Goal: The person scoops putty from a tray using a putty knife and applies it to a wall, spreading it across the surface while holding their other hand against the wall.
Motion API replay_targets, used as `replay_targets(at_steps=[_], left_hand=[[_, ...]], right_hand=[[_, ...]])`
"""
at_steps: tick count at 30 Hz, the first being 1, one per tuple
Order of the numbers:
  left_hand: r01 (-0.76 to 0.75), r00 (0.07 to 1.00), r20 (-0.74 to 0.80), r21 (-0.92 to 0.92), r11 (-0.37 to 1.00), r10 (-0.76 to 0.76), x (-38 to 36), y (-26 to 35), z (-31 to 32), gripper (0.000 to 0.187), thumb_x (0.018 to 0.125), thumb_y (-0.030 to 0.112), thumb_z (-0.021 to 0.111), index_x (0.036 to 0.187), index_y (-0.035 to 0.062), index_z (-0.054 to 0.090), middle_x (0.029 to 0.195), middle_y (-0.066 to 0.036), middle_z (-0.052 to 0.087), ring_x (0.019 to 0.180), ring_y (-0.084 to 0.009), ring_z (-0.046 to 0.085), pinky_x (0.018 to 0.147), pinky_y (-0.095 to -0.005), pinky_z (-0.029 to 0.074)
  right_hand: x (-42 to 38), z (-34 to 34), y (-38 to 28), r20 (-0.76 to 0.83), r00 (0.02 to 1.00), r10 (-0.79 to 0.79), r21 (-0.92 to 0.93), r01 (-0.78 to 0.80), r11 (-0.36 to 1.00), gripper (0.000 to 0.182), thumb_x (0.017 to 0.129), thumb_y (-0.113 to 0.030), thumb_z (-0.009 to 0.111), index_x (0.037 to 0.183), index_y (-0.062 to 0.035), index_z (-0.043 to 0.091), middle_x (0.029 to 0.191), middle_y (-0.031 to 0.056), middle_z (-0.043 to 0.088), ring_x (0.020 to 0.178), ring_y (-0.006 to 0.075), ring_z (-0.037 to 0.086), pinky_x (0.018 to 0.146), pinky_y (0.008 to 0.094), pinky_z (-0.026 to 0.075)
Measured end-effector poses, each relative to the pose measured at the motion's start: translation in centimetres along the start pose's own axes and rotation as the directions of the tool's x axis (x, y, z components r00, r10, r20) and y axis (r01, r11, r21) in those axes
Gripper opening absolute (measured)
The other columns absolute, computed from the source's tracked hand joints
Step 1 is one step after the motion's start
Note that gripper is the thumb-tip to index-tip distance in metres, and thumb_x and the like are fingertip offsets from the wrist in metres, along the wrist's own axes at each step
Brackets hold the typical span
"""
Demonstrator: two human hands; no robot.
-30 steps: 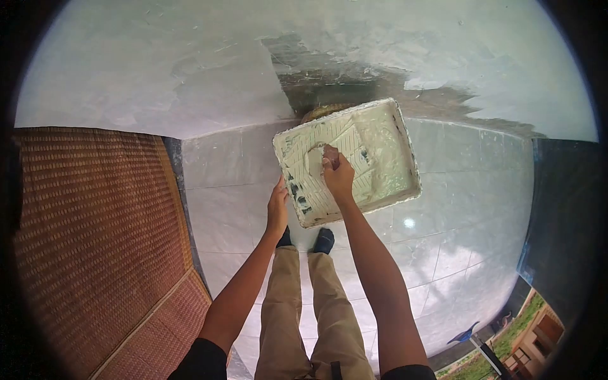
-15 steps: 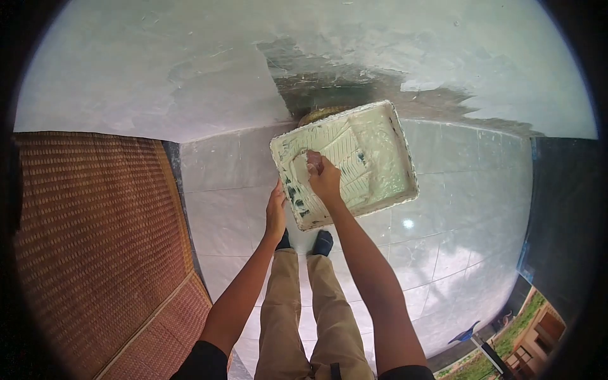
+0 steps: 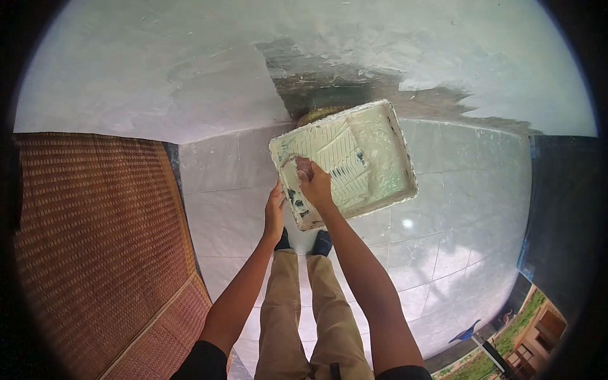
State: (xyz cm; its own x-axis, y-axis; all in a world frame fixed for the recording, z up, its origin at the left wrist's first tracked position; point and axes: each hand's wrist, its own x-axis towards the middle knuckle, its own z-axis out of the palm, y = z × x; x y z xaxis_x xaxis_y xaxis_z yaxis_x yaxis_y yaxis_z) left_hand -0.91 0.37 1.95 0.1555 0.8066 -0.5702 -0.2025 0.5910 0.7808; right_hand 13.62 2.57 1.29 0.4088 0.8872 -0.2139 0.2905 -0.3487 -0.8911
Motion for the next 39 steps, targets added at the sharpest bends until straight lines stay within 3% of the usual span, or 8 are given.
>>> replay_targets(at_steps=[1, 3, 5, 10, 12, 21, 31, 39], left_hand=[[0.002, 1.0, 0.008, -0.001, 1.0, -0.002, -0.1, 0.0, -0.1, 0.052, 0.102, 0.018, 0.036, 0.152, 0.0012, 0.035, 0.154, -0.01, 0.038, 0.14, -0.0197, 0.035, 0.117, -0.0336, 0.026], [0.003, 1.0, 0.017, -0.002, 1.0, -0.003, 0.1, -0.4, -0.5, 0.052, 0.103, 0.019, 0.036, 0.152, 0.0014, 0.035, 0.154, -0.01, 0.038, 0.14, -0.0195, 0.035, 0.117, -0.0335, 0.025], [-0.017, 0.995, 0.102, 0.109, 0.994, 0.006, 0.9, -1.5, -1.4, 0.063, 0.103, 0.041, 0.034, 0.156, 0.0086, 0.028, 0.16, -0.01, 0.028, 0.145, -0.0255, 0.029, 0.12, -0.0421, 0.02], [0.02, 0.994, 0.104, 0.11, 0.994, -0.032, 1.0, -0.8, -1.8, 0.061, 0.103, 0.038, 0.034, 0.155, 0.0059, 0.029, 0.16, -0.012, 0.029, 0.145, -0.0254, 0.03, 0.12, -0.0412, 0.02], [0.022, 0.994, 0.107, 0.137, 0.99, -0.037, 1.1, -0.5, -2.3, 0.061, 0.103, 0.037, 0.035, 0.155, 0.0041, 0.029, 0.159, -0.013, 0.03, 0.145, -0.0256, 0.03, 0.12, -0.04, 0.02], [-0.344, 0.938, 0.13, 0.236, 0.909, 0.321, -0.9, 9.4, 1.2, 0.052, 0.102, 0.023, 0.037, 0.148, -0.0013, 0.039, 0.152, -0.016, 0.042, 0.142, -0.026, 0.037, 0.118, -0.0372, 0.023], [-0.759, 0.646, 0.264, 0.118, 0.64, 0.717, -7.4, 37.1, 12.4, 0.047, 0.101, 0.018, 0.036, 0.144, -0.0007, 0.045, 0.148, -0.016, 0.047, 0.141, -0.0261, 0.039, 0.117, -0.0375, 0.026], [-0.954, 0.243, 0.328, -0.088, 0.285, 0.913, -16.8, 56.9, 17.8, 0.051, 0.102, 0.023, 0.035, 0.145, -0.0021, 0.041, 0.15, -0.017, 0.044, 0.142, -0.0262, 0.037, 0.118, -0.0381, 0.024]], right_hand=[[0.1, 0.0, 0.3, 0.001, 1.0, 0.0, -0.001, 0.0, 1.0, 0.027, 0.083, -0.009, 0.071, 0.107, 0.0017, 0.065, 0.085, 0.0225, 0.07, 0.078, 0.0364, 0.071, 0.07, 0.0393, 0.054], [0.4, -0.1, 0.8, 0.039, 0.998, -0.048, -0.036, 0.049, 0.998, 0.025, 0.085, -0.008, 0.07, 0.109, 0.0003, 0.065, 0.075, 0.0118, 0.067, 0.063, 0.0171, 0.061, 0.061, 0.031, 0.049], [0.2, -0.6, 0.4, 0.088, 0.996, 0.019, 0.045, -0.023, 0.999, 0.026, 0.085, -0.009, 0.071, 0.109, 0.0007, 0.066, 0.081, 0.0142, 0.069, 0.07, 0.0201, 0.065, 0.067, 0.0321, 0.051], [0.6, -0.9, 3.1, 0.241, 0.958, 0.155, 0.082, -0.18, 0.98, 0.027, 0.089, -0.009, 0.068, 0.114, -0.0006, 0.066, 0.092, 0.0091, 0.071, 0.08, 0.0148, 0.065, 0.074, 0.0292, 0.052], [-0.3, -1.8, 1.5, 0.273, 0.95, 0.149, 0.434, -0.26, 0.863, 0.027, 0.093, -0.01, 0.065, 0.118, -0.0018, 0.065, 0.094, 0.0025, 0.069, 0.081, 0.0109, 0.061, 0.076, 0.0277, 0.05], [-1.2, -8.8, -6.9, 0.312, 0.94, 0.138, 0.727, -0.33, 0.602, 0.033, 0.098, -0.016, 0.063, 0.129, -0.0047, 0.06, 0.102, -0.0009, 0.066, 0.089, 0.0077, 0.059, 0.079, 0.0252, 0.048], [0.1, -18.9, -28.7, 0.082, 0.983, -0.166, 0.885, 0.004, 0.466, 0.035, 0.1, -0.014, 0.059, 0.133, -0.002, 0.054, 0.12, 0.0051, 0.065, 0.105, 0.0141, 0.064, 0.092, 0.0311, 0.053], [-0.8, -29.7, -48.5, -0.179, 0.919, -0.351, 0.86, 0.319, 0.398, 0.039, 0.096, -0.01, 0.062, 0.133, -0.0003, 0.053, 0.121, 0.0074, 0.064, 0.107, 0.0162, 0.063, 0.091, 0.0317, 0.053]])
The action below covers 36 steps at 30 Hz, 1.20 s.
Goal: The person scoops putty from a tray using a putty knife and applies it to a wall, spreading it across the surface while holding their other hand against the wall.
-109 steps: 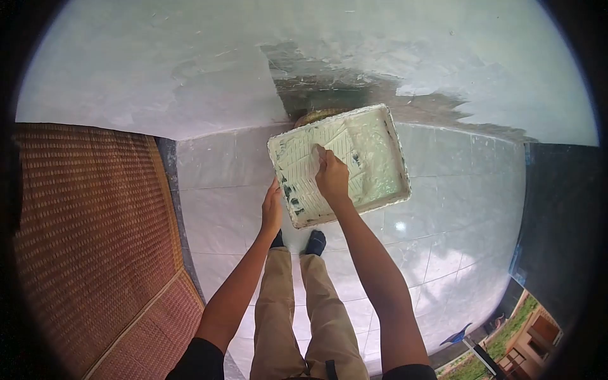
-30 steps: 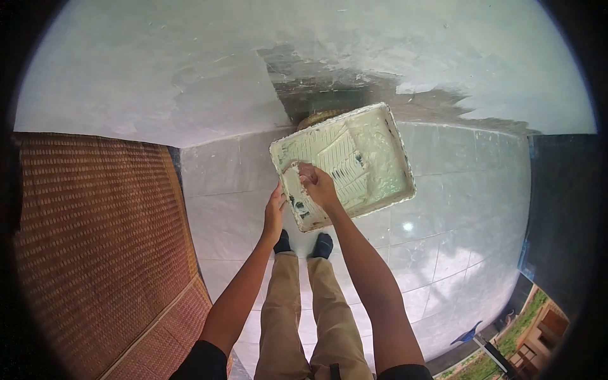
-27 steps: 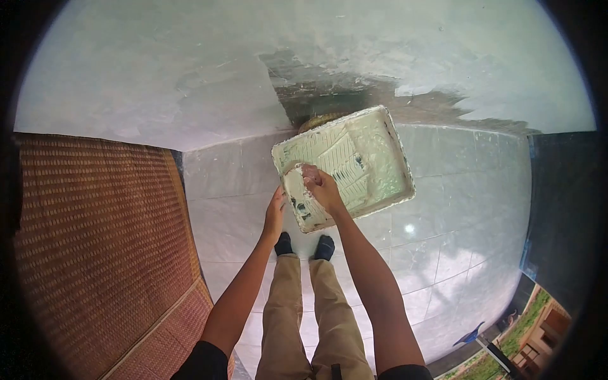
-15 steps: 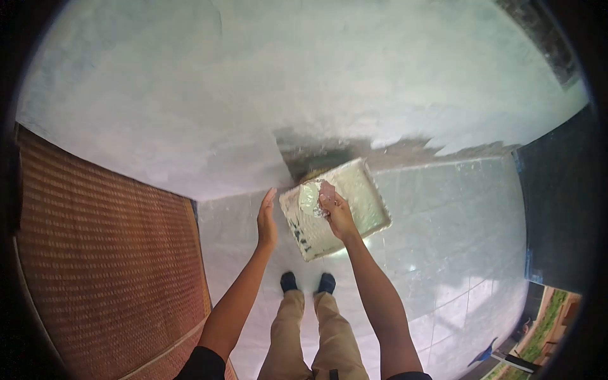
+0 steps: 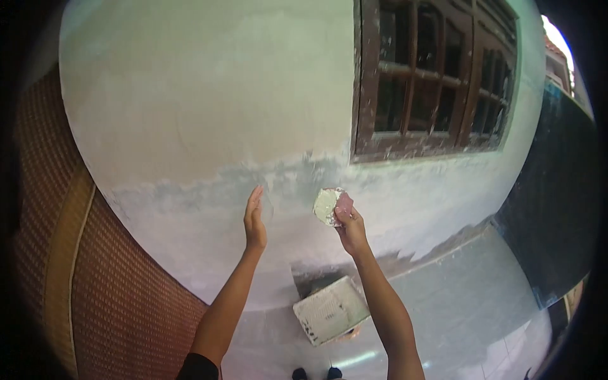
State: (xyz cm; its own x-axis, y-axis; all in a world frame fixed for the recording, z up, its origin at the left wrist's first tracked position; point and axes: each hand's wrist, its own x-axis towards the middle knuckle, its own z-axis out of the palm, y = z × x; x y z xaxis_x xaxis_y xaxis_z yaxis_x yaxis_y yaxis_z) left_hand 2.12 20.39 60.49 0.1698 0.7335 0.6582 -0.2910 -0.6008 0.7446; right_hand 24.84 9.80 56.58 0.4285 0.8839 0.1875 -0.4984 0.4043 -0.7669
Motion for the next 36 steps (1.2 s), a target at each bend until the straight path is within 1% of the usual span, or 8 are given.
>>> replay_targets(at_steps=[9, 11, 18, 25, 31, 33, 34, 36], left_hand=[[-0.281, 0.959, 0.023, -0.042, 0.959, 0.282, 13.1, 11.8, 3.0, 0.055, 0.103, 0.029, 0.034, 0.147, -0.0036, 0.038, 0.151, -0.017, 0.042, 0.144, -0.0262, 0.034, 0.12, -0.0387, 0.021], [-0.318, 0.948, 0.019, 0.039, 0.947, 0.318, 15.0, 14.9, 4.0, 0.05, 0.1, 0.017, 0.037, 0.146, -0.0031, 0.04, 0.15, -0.018, 0.044, 0.141, -0.0275, 0.039, 0.117, -0.0381, 0.027], [-0.398, 0.915, 0.0, 0.171, 0.901, 0.404, 20.4, 19.6, 7.5, 0.052, 0.102, 0.024, 0.037, 0.147, -0.0019, 0.039, 0.15, -0.017, 0.044, 0.142, -0.0262, 0.037, 0.118, -0.0395, 0.024], [-0.388, 0.902, -0.017, 0.403, 0.829, 0.43, 22.1, 19.0, 8.8, 0.05, 0.1, 0.02, 0.044, 0.146, 0.0015, 0.041, 0.149, -0.018, 0.043, 0.14, -0.0305, 0.039, 0.116, -0.0408, 0.03], [-0.429, 0.866, 0.057, 0.595, 0.68, 0.497, 22.5, 16.9, 9.0, 0.053, 0.099, 0.019, 0.046, 0.148, 0.0021, 0.037, 0.152, -0.018, 0.037, 0.142, -0.0326, 0.034, 0.117, -0.0431, 0.028], [-0.448, 0.851, 0.084, 0.629, 0.635, 0.518, 23.0, 16.4, 9.1, 0.054, 0.098, 0.018, 0.047, 0.149, 0.0019, 0.035, 0.153, -0.018, 0.035, 0.143, -0.0333, 0.032, 0.118, -0.0444, 0.026], [-0.49, 0.817, 0.142, 0.682, 0.543, 0.559, 23.1, 16.1, 9.1, 0.057, 0.097, 0.018, 0.048, 0.15, 0.0014, 0.033, 0.154, -0.018, 0.033, 0.144, -0.0337, 0.03, 0.119, -0.046, 0.024], [-0.527, 0.779, 0.206, 0.727, 0.441, 0.592, 23.5, 15.8, 8.9, 0.059, 0.096, 0.017, 0.049, 0.15, 0.0009, 0.031, 0.155, -0.018, 0.032, 0.145, -0.0342, 0.029, 0.119, -0.0475, 0.022]], right_hand=[[5.0, 11.7, -17.8, 0.145, 0.96, -0.241, 0.009, 0.242, 0.97, 0.038, 0.094, -0.006, 0.061, 0.131, -0.0021, 0.055, 0.123, 0.0068, 0.065, 0.109, 0.0171, 0.064, 0.094, 0.0323, 0.05], [6.0, 13.6, -21.1, 0.202, 0.94, -0.275, -0.018, 0.285, 0.958, 0.038, 0.094, -0.006, 0.061, 0.132, -0.0035, 0.055, 0.122, 0.0048, 0.065, 0.108, 0.0151, 0.064, 0.092, 0.0311, 0.051], [9.6, 17.7, -30.0, 0.284, 0.869, -0.405, -0.124, 0.453, 0.883, 0.028, 0.092, -0.006, 0.064, 0.12, -0.0011, 0.063, 0.105, 0.004, 0.07, 0.095, 0.0116, 0.065, 0.083, 0.0279, 0.051], [14.0, 18.0, -33.0, 0.397, 0.687, -0.608, -0.372, 0.726, 0.578, 0.025, 0.092, -0.006, 0.063, 0.116, -0.0006, 0.067, 0.101, 0.0028, 0.071, 0.09, 0.0082, 0.062, 0.08, 0.0253, 0.047], [13.3, 18.5, -31.7, 0.467, 0.554, -0.689, -0.573, 0.783, 0.242, 0.028, 0.091, -0.002, 0.06, 0.118, -0.0029, 0.067, 0.104, 0.0145, 0.072, 0.094, 0.0182, 0.069, 0.08, 0.0301, 0.052], [13.6, 18.9, -31.0, 0.638, 0.237, -0.733, -0.4, 0.915, -0.052, 0.033, 0.087, 0.003, 0.06, 0.118, -0.0031, 0.067, 0.106, 0.0166, 0.07, 0.098, 0.0281, 0.068, 0.085, 0.036, 0.053], [14.0, 18.9, -30.5, 0.637, 0.237, -0.733, -0.4, 0.915, -0.052, 0.033, 0.087, 0.003, 0.06, 0.118, -0.0031, 0.067, 0.106, 0.0166, 0.07, 0.098, 0.0281, 0.068, 0.085, 0.036, 0.053], [15.0, 19.3, -29.3, 0.743, 0.014, -0.669, -0.365, 0.846, -0.388, 0.039, 0.082, 0.006, 0.062, 0.119, -0.0038, 0.067, 0.109, 0.0134, 0.069, 0.1, 0.0323, 0.064, 0.088, 0.0402, 0.053]])
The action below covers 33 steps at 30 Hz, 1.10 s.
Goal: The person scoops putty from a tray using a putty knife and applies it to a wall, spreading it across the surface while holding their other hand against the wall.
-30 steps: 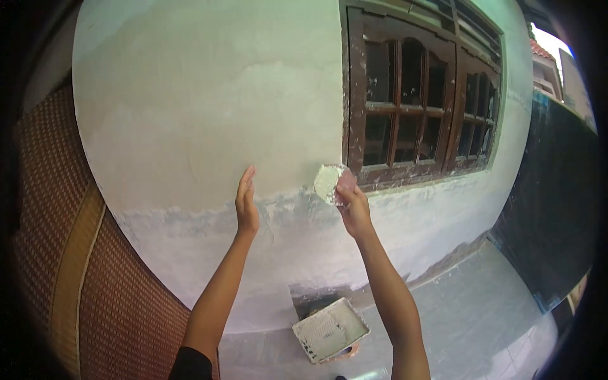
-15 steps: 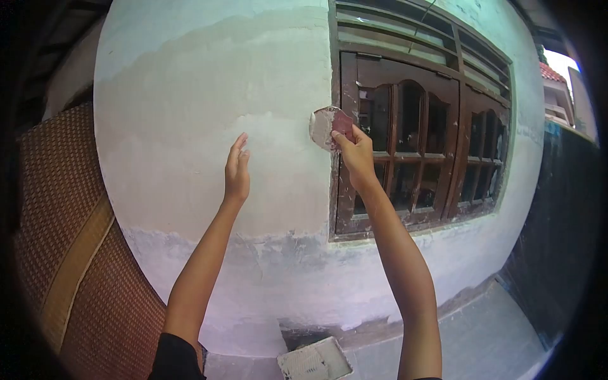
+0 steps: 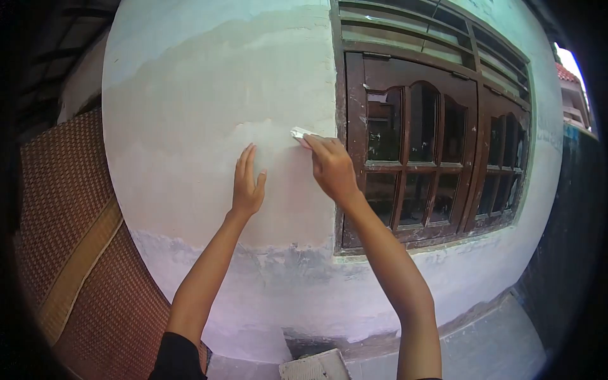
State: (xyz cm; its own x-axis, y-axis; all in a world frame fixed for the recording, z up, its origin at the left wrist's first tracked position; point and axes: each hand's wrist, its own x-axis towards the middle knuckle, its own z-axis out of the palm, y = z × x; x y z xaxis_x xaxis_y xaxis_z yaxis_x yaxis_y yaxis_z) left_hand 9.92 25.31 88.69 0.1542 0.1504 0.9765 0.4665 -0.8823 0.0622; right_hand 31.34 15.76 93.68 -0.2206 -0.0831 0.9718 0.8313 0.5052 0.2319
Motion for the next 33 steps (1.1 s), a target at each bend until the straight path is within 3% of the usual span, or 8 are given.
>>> replay_targets(at_steps=[4, 12, 18, 21, 26, 30, 32, 33], left_hand=[[-0.066, 0.998, -0.006, 0.131, 0.989, 0.068, 1.1, -0.8, 0.5, 0.064, 0.094, 0.016, 0.051, 0.152, -0.0004, 0.027, 0.156, -0.018, 0.031, 0.145, -0.0343, 0.027, 0.12, -0.0492, 0.018], [-0.101, 0.995, 0.001, 0.154, 0.983, 0.103, 1.2, -3.0, 1.1, 0.067, 0.093, 0.017, 0.051, 0.153, 0.0016, 0.026, 0.157, -0.015, 0.03, 0.146, -0.032, 0.027, 0.12, -0.0509, 0.017], [-0.109, 0.993, -0.022, 0.116, 0.987, 0.113, 0.7, -4.0, 1.9, 0.065, 0.093, 0.018, 0.05, 0.152, 0.002, 0.029, 0.157, -0.015, 0.031, 0.147, -0.0315, 0.027, 0.12, -0.0521, 0.016], [-0.123, 0.991, -0.043, 0.133, 0.983, 0.13, 0.6, -4.3, 2.3, 0.065, 0.093, 0.019, 0.05, 0.152, 0.002, 0.03, 0.157, -0.014, 0.031, 0.147, -0.0309, 0.027, 0.12, -0.0521, 0.015], [-0.13, 0.987, -0.078, 0.122, 0.984, 0.14, 0.6, -4.3, 2.5, 0.063, 0.093, 0.02, 0.05, 0.151, 0.002, 0.031, 0.156, -0.014, 0.034, 0.147, -0.031, 0.028, 0.12, -0.0521, 0.015], [-0.12, 0.988, -0.084, 0.13, 0.984, 0.131, 0.8, -3.9, 2.8, 0.063, 0.093, 0.02, 0.05, 0.151, 0.002, 0.032, 0.156, -0.014, 0.034, 0.146, -0.0314, 0.029, 0.12, -0.0527, 0.015], [-0.116, 0.987, -0.097, 0.155, 0.981, 0.132, 0.9, -3.6, 2.9, 0.063, 0.093, 0.021, 0.051, 0.151, 0.0022, 0.032, 0.155, -0.014, 0.035, 0.146, -0.0314, 0.029, 0.12, -0.0534, 0.015], [-0.113, 0.987, -0.097, 0.15, 0.982, 0.129, 0.8, -3.3, 2.9, 0.063, 0.093, 0.021, 0.051, 0.151, 0.0022, 0.032, 0.155, -0.014, 0.035, 0.146, -0.0314, 0.029, 0.12, -0.0534, 0.015]], right_hand=[[-0.1, 3.3, 0.0, -0.066, 0.988, -0.14, -0.156, 0.128, 0.979, 0.041, 0.079, 0.005, 0.063, 0.118, -0.0043, 0.067, 0.113, 0.0129, 0.067, 0.103, 0.0318, 0.063, 0.089, 0.0407, 0.052], [-1.6, 6.1, 0.6, 0.012, 0.99, -0.137, -0.355, 0.133, 0.925, 0.043, 0.081, 0.001, 0.06, 0.123, -0.0026, 0.065, 0.121, 0.0146, 0.064, 0.111, 0.0328, 0.06, 0.093, 0.0425, 0.049], [-2.3, 6.7, 1.1, 0.185, 0.983, -0.017, -0.402, 0.091, 0.911, 0.047, 0.081, 0.0, 0.059, 0.128, -0.0016, 0.063, 0.129, 0.0167, 0.062, 0.115, 0.0342, 0.059, 0.099, 0.0414, 0.049], [-2.2, 6.4, 1.7, 0.267, 0.964, -0.014, -0.415, 0.128, 0.901, 0.047, 0.082, -0.001, 0.057, 0.129, 0.0002, 0.06, 0.133, 0.0171, 0.06, 0.117, 0.0341, 0.058, 0.095, 0.0389, 0.054], [-1.7, 5.7, 1.5, 0.418, 0.908, 0.021, -0.46, 0.191, 0.867, 0.046, 0.084, -0.003, 0.057, 0.129, 0.0027, 0.058, 0.132, 0.0166, 0.061, 0.112, 0.0316, 0.06, 0.075, 0.0359, 0.061], [-3.8, 5.3, 0.6, 0.46, 0.886, 0.056, -0.46, 0.184, 0.869, 0.045, 0.083, -0.003, 0.058, 0.128, 0.0021, 0.06, 0.132, 0.017, 0.061, 0.11, 0.0306, 0.061, 0.074, 0.036, 0.061], [-5.5, 4.4, -0.8, 0.568, 0.813, 0.129, -0.442, 0.169, 0.881, 0.044, 0.083, -0.003, 0.059, 0.126, 0.0021, 0.061, 0.133, 0.0179, 0.061, 0.11, 0.0304, 0.062, 0.074, 0.0356, 0.061], [-6.1, 3.8, -1.2, 0.541, 0.838, 0.076, -0.429, 0.197, 0.882, 0.042, 0.082, -0.004, 0.06, 0.123, 0.0018, 0.062, 0.13, 0.0174, 0.062, 0.105, 0.0296, 0.064, 0.072, 0.0352, 0.061]])
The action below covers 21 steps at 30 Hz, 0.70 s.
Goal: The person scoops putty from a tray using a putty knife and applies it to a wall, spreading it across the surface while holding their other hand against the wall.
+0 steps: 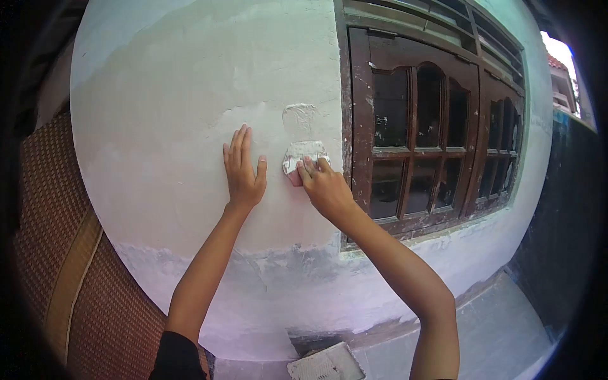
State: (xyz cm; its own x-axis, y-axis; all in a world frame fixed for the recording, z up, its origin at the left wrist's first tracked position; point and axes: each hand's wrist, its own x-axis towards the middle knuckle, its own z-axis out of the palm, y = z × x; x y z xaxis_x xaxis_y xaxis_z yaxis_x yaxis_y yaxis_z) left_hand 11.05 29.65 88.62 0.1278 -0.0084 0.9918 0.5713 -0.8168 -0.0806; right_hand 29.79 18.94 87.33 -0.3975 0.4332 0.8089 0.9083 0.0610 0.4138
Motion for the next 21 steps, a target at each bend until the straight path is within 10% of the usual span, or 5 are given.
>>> replay_targets(at_steps=[8, 13, 17, 21], left_hand=[[-0.011, 1.0, 0.007, 0.021, 1.0, 0.011, 1.7, -0.1, -0.6, 0.063, 0.093, 0.02, 0.051, 0.15, 0.0021, 0.033, 0.155, -0.013, 0.035, 0.145, -0.0302, 0.031, 0.12, -0.0535, 0.016], [-0.045, 0.998, 0.038, 0.033, 0.998, 0.043, 1.8, -0.7, -0.7, 0.062, 0.093, 0.02, 0.05, 0.15, 0.002, 0.033, 0.156, -0.013, 0.034, 0.145, -0.0297, 0.03, 0.12, -0.0525, 0.016], [-0.057, 0.998, 0.022, 0.048, 0.997, 0.056, 1.5, -0.9, -0.2, 0.061, 0.094, 0.021, 0.049, 0.15, 0.0027, 0.033, 0.157, -0.011, 0.033, 0.147, -0.0277, 0.029, 0.121, -0.0504, 0.016], [-0.054, 0.998, 0.023, 0.095, 0.994, 0.052, 1.3, -1.1, 0.1, 0.061, 0.093, 0.021, 0.049, 0.15, 0.0035, 0.034, 0.158, -0.01, 0.033, 0.148, -0.0254, 0.028, 0.122, -0.0492, 0.017]], right_hand=[[0.5, -2.9, -0.9, -0.253, 0.965, 0.075, 0.1, -0.051, 0.994, 0.031, 0.08, -0.003, 0.062, 0.11, -0.0025, 0.067, 0.107, 0.0151, 0.071, 0.088, 0.0278, 0.067, 0.068, 0.0367, 0.057], [3.9, -4.4, 0.9, -0.3, 0.835, 0.461, 0.462, -0.296, 0.836, 0.01, 0.084, -0.009, 0.065, 0.09, -0.0015, 0.065, 0.083, 0.0183, 0.069, 0.074, 0.0353, 0.066, 0.066, 0.0424, 0.052], [6.9, -3.6, 2.4, -0.283, 0.642, 0.712, 0.795, -0.259, 0.549, 0.021, 0.086, -0.018, 0.07, 0.092, 0.0017, 0.066, 0.077, 0.0191, 0.068, 0.071, 0.0356, 0.067, 0.065, 0.0432, 0.05], [8.9, -1.6, 3.3, -0.299, 0.65, 0.698, 0.747, -0.296, 0.596, 0.028, 0.087, -0.024, 0.07, 0.1, 0.0011, 0.066, 0.086, 0.0232, 0.064, 0.081, 0.0384, 0.064, 0.074, 0.0448, 0.049]])
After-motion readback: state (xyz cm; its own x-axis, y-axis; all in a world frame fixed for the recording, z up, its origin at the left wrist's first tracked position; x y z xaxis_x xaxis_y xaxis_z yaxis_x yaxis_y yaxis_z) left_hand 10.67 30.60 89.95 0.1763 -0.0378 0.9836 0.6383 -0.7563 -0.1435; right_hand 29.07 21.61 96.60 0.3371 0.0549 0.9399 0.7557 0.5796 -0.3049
